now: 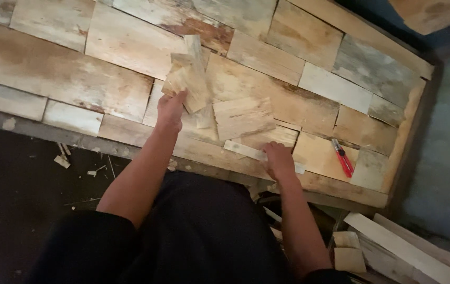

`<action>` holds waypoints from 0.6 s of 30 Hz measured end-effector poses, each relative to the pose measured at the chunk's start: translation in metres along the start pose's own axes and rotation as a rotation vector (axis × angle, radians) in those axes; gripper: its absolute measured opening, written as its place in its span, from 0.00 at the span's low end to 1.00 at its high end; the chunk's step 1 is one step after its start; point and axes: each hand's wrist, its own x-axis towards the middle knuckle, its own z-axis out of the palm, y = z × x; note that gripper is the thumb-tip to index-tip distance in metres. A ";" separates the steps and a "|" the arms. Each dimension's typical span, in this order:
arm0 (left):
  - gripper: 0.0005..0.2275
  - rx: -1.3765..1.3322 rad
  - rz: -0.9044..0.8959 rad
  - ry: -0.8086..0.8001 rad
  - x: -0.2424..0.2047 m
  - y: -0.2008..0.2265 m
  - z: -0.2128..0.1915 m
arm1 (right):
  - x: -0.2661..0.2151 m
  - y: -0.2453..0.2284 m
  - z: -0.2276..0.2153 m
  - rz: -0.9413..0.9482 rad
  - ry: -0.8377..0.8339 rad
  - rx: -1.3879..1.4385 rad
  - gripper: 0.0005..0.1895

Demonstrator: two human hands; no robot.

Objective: Trimming and arranging thin wood planks into a mosaic pattern inside a wooden frame.

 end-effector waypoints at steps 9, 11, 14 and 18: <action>0.09 0.140 0.055 0.053 -0.040 0.009 -0.011 | -0.003 -0.068 -0.087 0.256 -0.015 0.704 0.23; 0.09 0.117 0.104 0.067 -0.054 0.006 -0.019 | 0.017 -0.070 -0.072 0.227 0.092 0.653 0.24; 0.08 0.015 0.154 0.062 -0.069 0.006 -0.043 | 0.045 -0.062 -0.045 0.139 0.320 0.500 0.26; 0.10 0.047 0.044 0.242 -0.072 -0.006 -0.084 | 0.056 -0.070 -0.061 0.056 0.324 0.334 0.24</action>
